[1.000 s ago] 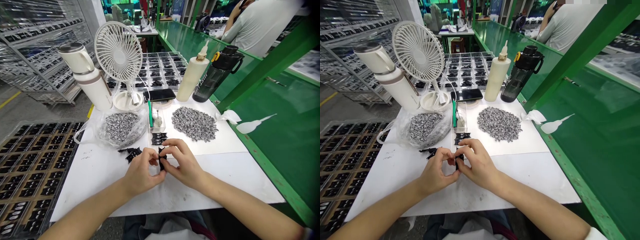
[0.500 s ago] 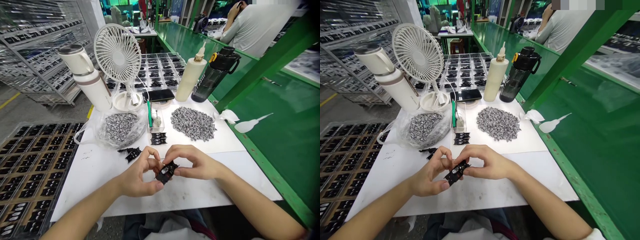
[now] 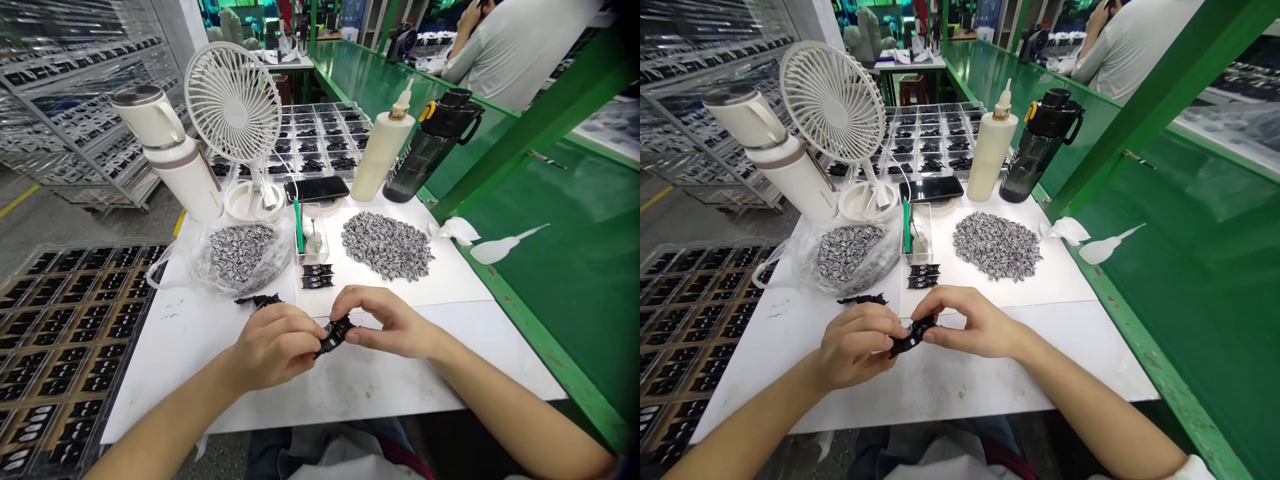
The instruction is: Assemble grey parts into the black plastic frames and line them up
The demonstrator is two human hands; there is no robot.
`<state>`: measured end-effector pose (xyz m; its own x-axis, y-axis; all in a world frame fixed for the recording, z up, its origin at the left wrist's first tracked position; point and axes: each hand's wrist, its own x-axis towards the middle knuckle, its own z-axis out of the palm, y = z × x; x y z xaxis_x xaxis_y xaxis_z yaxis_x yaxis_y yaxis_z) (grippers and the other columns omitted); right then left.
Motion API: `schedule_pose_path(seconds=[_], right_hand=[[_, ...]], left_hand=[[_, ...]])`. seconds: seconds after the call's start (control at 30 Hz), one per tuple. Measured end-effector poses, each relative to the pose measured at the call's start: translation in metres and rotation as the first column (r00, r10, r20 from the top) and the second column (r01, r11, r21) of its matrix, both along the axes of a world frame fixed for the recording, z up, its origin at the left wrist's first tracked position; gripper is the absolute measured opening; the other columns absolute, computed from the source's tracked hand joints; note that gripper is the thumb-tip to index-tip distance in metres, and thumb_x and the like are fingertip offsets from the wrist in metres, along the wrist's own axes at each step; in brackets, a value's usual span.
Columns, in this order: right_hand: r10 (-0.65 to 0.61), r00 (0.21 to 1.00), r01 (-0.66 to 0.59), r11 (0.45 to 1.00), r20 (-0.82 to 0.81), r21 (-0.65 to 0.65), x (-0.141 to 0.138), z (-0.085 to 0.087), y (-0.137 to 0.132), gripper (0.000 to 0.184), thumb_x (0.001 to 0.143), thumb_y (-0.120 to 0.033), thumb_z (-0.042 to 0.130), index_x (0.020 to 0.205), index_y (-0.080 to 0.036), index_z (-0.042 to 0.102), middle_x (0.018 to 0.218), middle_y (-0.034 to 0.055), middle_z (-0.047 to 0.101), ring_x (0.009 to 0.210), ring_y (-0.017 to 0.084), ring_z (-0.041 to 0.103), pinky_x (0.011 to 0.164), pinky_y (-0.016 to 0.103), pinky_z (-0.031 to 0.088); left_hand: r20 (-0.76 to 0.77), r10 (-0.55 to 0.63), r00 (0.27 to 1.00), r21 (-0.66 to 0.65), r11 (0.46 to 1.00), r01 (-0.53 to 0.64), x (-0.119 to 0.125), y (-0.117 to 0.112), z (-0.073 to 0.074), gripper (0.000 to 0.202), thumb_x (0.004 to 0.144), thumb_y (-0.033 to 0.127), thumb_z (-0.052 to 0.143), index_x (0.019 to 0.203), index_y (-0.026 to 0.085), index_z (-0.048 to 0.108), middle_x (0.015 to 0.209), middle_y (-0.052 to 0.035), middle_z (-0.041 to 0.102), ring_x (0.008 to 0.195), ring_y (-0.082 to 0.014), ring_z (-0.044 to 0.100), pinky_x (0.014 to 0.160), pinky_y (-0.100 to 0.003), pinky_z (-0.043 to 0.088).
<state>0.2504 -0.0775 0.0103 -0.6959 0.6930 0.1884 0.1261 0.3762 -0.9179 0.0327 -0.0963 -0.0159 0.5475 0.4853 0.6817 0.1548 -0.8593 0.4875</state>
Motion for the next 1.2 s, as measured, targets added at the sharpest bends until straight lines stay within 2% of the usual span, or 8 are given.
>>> schedule_pose_path(seconds=[0.1,0.2,0.27,0.33,0.4,0.8,0.97,1.2], right_hand=[[-0.044,0.999,0.044,0.997,0.005,-0.064,-0.003,-0.002,-0.002,0.017,0.079,-0.022,0.056,0.094,-0.015,0.056,0.085,0.0055,0.059,0.078,0.013,0.055,0.072,0.026,0.046],[-0.168,0.985,0.155,0.966,-0.044,-0.208,-0.008,-0.01,-0.004,0.02,0.079,-0.03,0.055,0.094,-0.015,0.056,0.081,0.0042,0.059,0.073,0.012,0.056,0.067,0.025,0.047],[-0.233,0.97,0.198,0.92,-0.068,-0.339,-0.012,-0.016,-0.004,0.026,0.079,-0.036,0.054,0.094,-0.015,0.056,0.082,0.0044,0.059,0.072,0.012,0.056,0.066,0.026,0.047],[-0.25,0.965,0.188,0.867,-0.077,-0.462,-0.014,-0.02,-0.002,0.031,0.077,-0.038,0.056,0.097,-0.015,0.054,0.085,0.005,0.059,0.075,0.013,0.056,0.067,0.027,0.048],[-0.252,0.962,0.154,0.818,-0.105,-0.554,-0.016,-0.024,0.0,0.033,0.073,-0.035,0.061,0.098,-0.016,0.053,0.088,0.0046,0.058,0.079,0.014,0.056,0.069,0.028,0.048],[-0.332,0.898,-0.038,0.594,-0.288,-0.804,-0.023,-0.025,0.0,0.022,0.065,-0.015,0.065,0.085,-0.014,0.056,0.074,-0.001,0.058,0.061,0.008,0.057,0.061,0.023,0.047],[-0.327,0.891,-0.061,0.602,-0.316,-0.796,-0.022,-0.025,0.0,0.02,0.065,-0.015,0.065,0.084,-0.013,0.057,0.073,0.0001,0.06,0.063,0.009,0.058,0.063,0.023,0.047],[-0.308,0.912,-0.011,0.639,-0.269,-0.769,-0.019,-0.024,0.0,0.02,0.069,-0.02,0.064,0.087,-0.014,0.058,0.076,0.001,0.059,0.066,0.011,0.057,0.068,0.028,0.047]], left_hand=[[0.163,0.081,0.983,-0.367,0.93,-0.016,0.006,-0.002,0.001,0.029,0.067,0.006,0.06,0.088,0.022,0.047,0.081,-0.0021,0.064,0.076,-0.0142,0.06,0.07,-0.029,0.048],[0.235,0.248,0.94,-0.826,0.561,0.058,0.014,-0.002,0.001,0.017,0.07,0.016,0.061,0.082,0.018,0.048,0.076,-0.002,0.06,0.073,-0.0132,0.058,0.069,-0.027,0.048],[0.231,0.319,0.919,-0.945,0.297,0.134,0.018,-0.001,-0.001,0.018,0.07,0.023,0.063,0.081,0.017,0.049,0.072,-0.0005,0.058,0.068,-0.0114,0.057,0.067,-0.026,0.047],[0.234,0.376,0.896,-0.971,0.14,0.194,0.02,0.0,-0.003,0.022,0.07,0.025,0.064,0.084,0.017,0.049,0.07,0.0007,0.058,0.064,-0.0097,0.056,0.067,-0.025,0.046],[0.25,0.417,0.874,-0.967,0.067,0.244,0.02,0.001,-0.005,0.023,0.07,0.024,0.064,0.085,0.017,0.049,0.071,0.0012,0.06,0.064,-0.0089,0.056,0.069,-0.025,0.046],[0.364,0.419,0.832,-0.893,-0.098,0.44,0.021,0.0,0.0,0.018,0.07,0.02,0.065,0.084,0.016,0.054,0.075,0.0004,0.062,0.068,-0.0087,0.059,0.07,-0.023,0.045],[0.434,0.36,0.826,-0.871,-0.065,0.487,0.021,0.0,0.001,0.017,0.071,0.016,0.063,0.086,0.017,0.056,0.079,-0.0011,0.064,0.075,-0.0121,0.061,0.076,-0.026,0.045],[0.312,0.414,0.855,-0.934,-0.031,0.355,0.02,0.0,0.001,0.02,0.069,0.018,0.066,0.086,0.017,0.055,0.071,0.0013,0.062,0.064,-0.0082,0.057,0.068,-0.023,0.045]])
